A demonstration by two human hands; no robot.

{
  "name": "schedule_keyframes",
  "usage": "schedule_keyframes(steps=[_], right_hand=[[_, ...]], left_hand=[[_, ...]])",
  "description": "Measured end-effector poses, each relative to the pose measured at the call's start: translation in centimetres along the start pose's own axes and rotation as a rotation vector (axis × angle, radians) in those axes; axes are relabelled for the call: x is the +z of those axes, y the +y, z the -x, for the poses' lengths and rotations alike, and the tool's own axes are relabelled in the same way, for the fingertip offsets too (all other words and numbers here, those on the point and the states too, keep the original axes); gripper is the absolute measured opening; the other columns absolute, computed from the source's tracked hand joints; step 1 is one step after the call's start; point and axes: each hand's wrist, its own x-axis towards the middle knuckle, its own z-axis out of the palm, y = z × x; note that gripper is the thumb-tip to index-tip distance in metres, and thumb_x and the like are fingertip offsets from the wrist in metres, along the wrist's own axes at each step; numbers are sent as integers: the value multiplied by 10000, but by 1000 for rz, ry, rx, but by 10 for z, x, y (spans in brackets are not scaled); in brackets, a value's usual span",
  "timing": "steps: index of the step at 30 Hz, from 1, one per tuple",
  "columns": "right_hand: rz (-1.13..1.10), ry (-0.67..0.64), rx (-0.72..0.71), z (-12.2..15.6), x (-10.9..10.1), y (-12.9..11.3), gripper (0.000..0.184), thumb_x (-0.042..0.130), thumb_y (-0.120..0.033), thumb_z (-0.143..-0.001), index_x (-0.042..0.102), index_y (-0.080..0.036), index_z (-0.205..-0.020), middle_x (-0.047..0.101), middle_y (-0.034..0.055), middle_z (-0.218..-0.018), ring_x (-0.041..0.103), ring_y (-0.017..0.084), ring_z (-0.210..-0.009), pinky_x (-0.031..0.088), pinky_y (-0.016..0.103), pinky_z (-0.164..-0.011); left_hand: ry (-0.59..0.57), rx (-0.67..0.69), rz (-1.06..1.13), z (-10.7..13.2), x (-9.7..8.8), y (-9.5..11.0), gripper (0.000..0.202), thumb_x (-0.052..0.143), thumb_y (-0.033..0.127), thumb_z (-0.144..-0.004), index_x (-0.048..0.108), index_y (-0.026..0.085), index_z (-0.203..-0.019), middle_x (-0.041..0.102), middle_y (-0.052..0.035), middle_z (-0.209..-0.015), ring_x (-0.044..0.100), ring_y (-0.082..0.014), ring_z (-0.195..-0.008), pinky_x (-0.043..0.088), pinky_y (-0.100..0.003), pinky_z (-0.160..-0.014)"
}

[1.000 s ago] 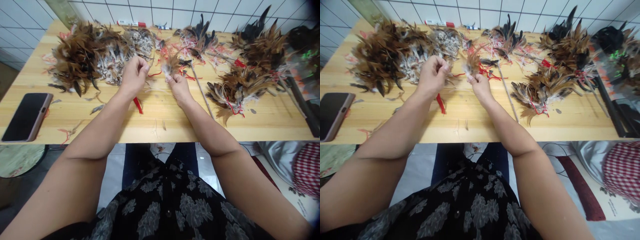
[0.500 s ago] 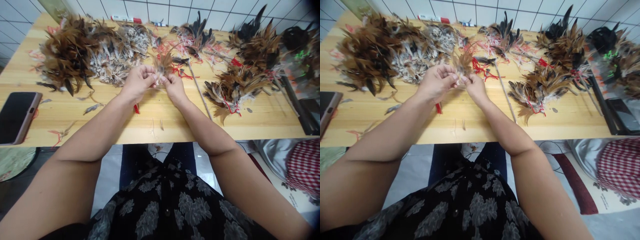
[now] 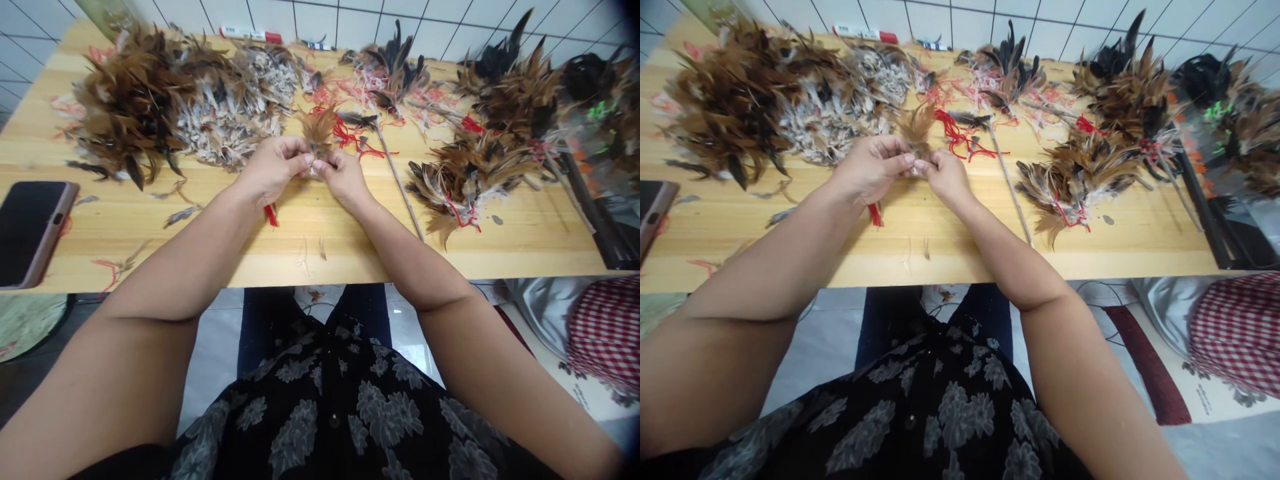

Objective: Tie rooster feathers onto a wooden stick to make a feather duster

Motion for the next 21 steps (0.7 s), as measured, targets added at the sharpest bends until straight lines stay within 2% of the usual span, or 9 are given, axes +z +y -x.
schedule_keyframes(steps=[4, 6, 9, 11, 14, 19, 21], right_hand=[[-199, -113, 39, 8, -3, -14, 612, 979, -727, -887, 645, -220, -809, 664, 12, -814, 685, 208, -968, 642, 360, -940], [-274, -176, 59, 11, -5, -22, 636, 1008, -755, -833, 672, -215, -822, 720, 17, -817, 698, 195, -928, 635, 336, -893], [-306, -225, 72, 13, -7, -29, 633, 1045, -722, -797, 677, -208, -795, 749, 17, -802, 703, 179, -894, 626, 315, -876], [-304, -242, 71, 12, -8, -30, 612, 1054, -691, -801, 685, -203, -782, 771, 22, -813, 712, 177, -902, 630, 313, -887], [-321, -245, 67, 12, -9, -30, 579, 1055, -668, -810, 718, -198, -781, 818, 37, -867, 741, 177, -930, 646, 315, -922], [-415, -243, 64, 16, -12, -37, 540, 1092, -649, -759, 814, -193, -844, 893, 63, -1007, 802, 181, -1022, 676, 323, -1060], [-420, -230, 68, 17, -12, -41, 534, 1110, -628, -734, 828, -191, -855, 905, 74, -1043, 818, 190, -1061, 678, 329, -1103]], left_hand=[[-98, -82, 34, 3, -7, 10, 711, 1186, 751, -658, 695, 280, -863, 678, -19, -779, 717, -304, -983, 581, -477, -906], [-138, -117, 38, 5, -9, 17, 697, 1186, 738, -675, 704, 279, -881, 689, -33, -794, 744, -344, -1096, 586, -492, -956], [-184, -143, 54, 7, -9, 24, 662, 1211, 652, -702, 717, 260, -902, 715, -44, -815, 761, -361, -1199, 603, -452, -971], [-198, -152, 80, 8, -8, 27, 680, 1233, 616, -681, 692, 250, -870, 706, -41, -796, 770, -360, -1173, 608, -429, -948], [-168, -163, 108, 7, -6, 25, 676, 1231, 585, -704, 665, 249, -855, 655, -41, -752, 767, -375, -1160, 607, -456, -967], [-168, -116, 165, 1, -10, 17, 726, 1208, 731, -626, 741, 268, -934, 694, -62, -814, 745, -388, -1163, 613, -509, -982], [-156, -112, 188, -1, -13, 16, 713, 1201, 717, -639, 731, 272, -936, 707, -66, -834, 743, -385, -1168, 618, -515, -994]])
